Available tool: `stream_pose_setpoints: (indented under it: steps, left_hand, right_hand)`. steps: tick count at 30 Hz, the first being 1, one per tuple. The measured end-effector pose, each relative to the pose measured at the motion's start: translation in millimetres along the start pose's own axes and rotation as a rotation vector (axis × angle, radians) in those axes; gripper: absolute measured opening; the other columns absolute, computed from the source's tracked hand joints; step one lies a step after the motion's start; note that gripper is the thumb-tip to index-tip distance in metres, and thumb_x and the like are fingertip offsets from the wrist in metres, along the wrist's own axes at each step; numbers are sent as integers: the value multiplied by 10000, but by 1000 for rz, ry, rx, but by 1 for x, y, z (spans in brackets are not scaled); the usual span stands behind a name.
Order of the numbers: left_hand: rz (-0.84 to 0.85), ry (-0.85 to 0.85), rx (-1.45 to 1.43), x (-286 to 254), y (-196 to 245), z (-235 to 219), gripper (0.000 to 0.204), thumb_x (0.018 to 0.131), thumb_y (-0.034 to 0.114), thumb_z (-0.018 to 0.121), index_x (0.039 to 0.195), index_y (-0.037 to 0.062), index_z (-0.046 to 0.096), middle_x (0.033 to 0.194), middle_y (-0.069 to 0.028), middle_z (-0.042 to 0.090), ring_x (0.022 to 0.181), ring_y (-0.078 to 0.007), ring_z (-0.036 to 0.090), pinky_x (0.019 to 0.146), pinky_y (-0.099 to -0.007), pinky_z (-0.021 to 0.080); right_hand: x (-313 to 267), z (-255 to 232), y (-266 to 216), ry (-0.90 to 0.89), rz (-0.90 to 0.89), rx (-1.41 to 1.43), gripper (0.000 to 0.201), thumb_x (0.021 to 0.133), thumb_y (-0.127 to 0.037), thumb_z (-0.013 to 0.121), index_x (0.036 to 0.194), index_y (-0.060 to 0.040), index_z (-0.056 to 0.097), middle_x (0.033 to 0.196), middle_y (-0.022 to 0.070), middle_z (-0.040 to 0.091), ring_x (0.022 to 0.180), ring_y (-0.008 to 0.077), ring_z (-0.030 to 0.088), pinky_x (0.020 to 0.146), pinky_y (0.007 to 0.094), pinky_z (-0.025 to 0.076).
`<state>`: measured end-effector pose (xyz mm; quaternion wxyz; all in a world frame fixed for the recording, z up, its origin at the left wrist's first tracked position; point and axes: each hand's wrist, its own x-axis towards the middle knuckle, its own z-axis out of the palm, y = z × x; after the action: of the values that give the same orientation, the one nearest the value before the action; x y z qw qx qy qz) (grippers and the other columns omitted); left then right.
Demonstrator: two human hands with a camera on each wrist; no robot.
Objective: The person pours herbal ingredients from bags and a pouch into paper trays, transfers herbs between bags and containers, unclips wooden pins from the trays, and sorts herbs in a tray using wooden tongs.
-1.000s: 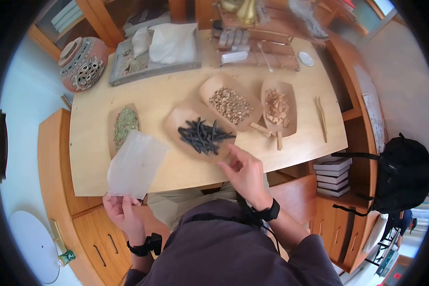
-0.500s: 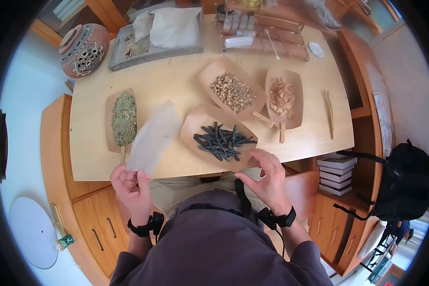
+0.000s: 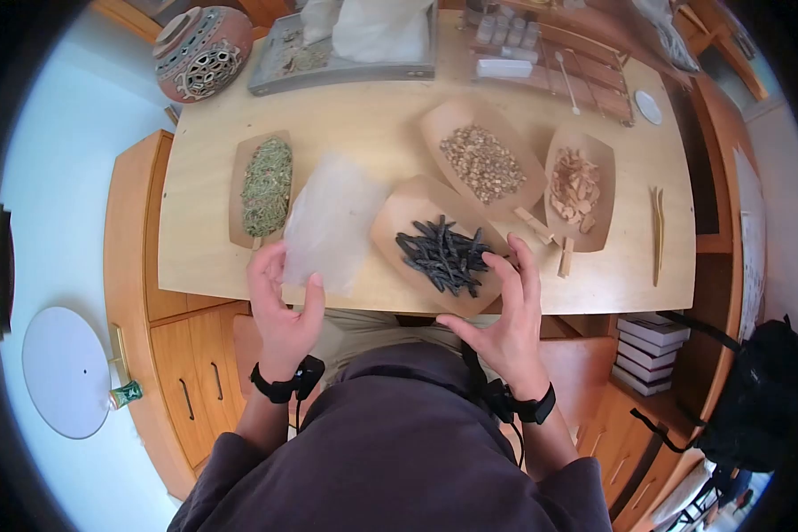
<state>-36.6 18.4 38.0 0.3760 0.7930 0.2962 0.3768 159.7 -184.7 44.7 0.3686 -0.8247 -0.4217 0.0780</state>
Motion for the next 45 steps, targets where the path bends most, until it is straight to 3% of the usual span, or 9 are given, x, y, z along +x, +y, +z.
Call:
stream_pose_setpoints:
  steps: [4, 6, 11, 14, 20, 23, 30, 38, 45]
  left_hand:
    - [57, -11, 51, 17, 7, 5, 496, 841, -18, 699, 1298, 5, 509, 1191, -168, 567, 1052, -274, 604, 920, -378, 508]
    - [85, -20, 54, 23, 11, 7, 495, 835, -23, 700, 1292, 14, 515, 1190, -170, 564, 1053, -284, 599, 916, -379, 507]
    - [238, -67, 274, 33, 13, -1, 313, 817, -33, 712, 1116, 5, 626, 1190, -157, 559, 1079, -310, 587, 889, -376, 502]
    - [256, -31, 251, 32, 13, 0, 282, 809, -21, 724, 1084, 4, 669, 1217, -157, 573, 1116, -322, 580, 917, -396, 489]
    - [414, -140, 445, 33, 20, -6, 403, 838, -4, 694, 1239, 3, 657, 1402, -155, 538, 1262, -337, 527, 1044, -436, 438]
    - [401, -188, 425, 34, 22, -8, 447, 847, -6, 679, 1290, -24, 623, 1411, -148, 534, 1265, -351, 524, 1073, -451, 412]
    - [459, -234, 407, 41, 17, -8, 483, 820, -19, 665, 1295, -67, 596, 1380, -115, 567, 1178, -349, 553, 990, -447, 458]
    - [408, -329, 417, 48, 22, -10, 295, 818, -4, 695, 1109, -27, 657, 1260, -169, 617, 1160, -400, 563, 980, -468, 462]
    - [372, -333, 423, 49, 35, -3, 113, 811, 7, 692, 922, -14, 681, 1279, -177, 611, 1218, -408, 563, 998, -476, 466]
  right_hand:
    - [5, 2, 2, 15, 9, 23, 889, 567, -230, 981, 1324, -97, 536, 1525, 183, 376, 1400, 400, 418, 1122, 472, 410]
    - [8, 1, 1, 0, -7, 53, 808, 624, -180, 953, 1314, -76, 548, 1466, 189, 403, 1346, 394, 450, 1063, 473, 461]
    - [9, 8, -4, -7, 49, 57, 761, 648, -88, 907, 1319, -58, 549, 1395, 190, 439, 1256, 382, 513, 1019, 428, 483]
    - [9, 10, -5, -1, 45, 59, 735, 655, -59, 887, 1309, -43, 553, 1346, 189, 472, 1207, 379, 544, 1001, 410, 494]
    - [6, 14, -5, 91, -4, 151, 672, 688, -61, 857, 1290, -32, 561, 1285, 174, 514, 1163, 354, 568, 977, 403, 503]
    - [5, 10, -6, 121, -6, 142, 647, 698, -72, 845, 1281, -37, 566, 1276, 166, 518, 1153, 332, 572, 965, 395, 503]
    - [-2, -2, -3, 225, -18, 171, 625, 671, -80, 829, 1246, -49, 586, 1277, 150, 518, 1154, 300, 568, 973, 372, 490]
    - [1, -26, -11, 275, -68, 215, 643, 644, -93, 827, 1238, -44, 585, 1289, 141, 495, 1175, 271, 544, 999, 359, 470]
    - [6, -43, -25, 334, -152, 251, 612, 652, -150, 842, 1192, -26, 582, 1282, 161, 491, 1184, 294, 541, 1008, 391, 464]
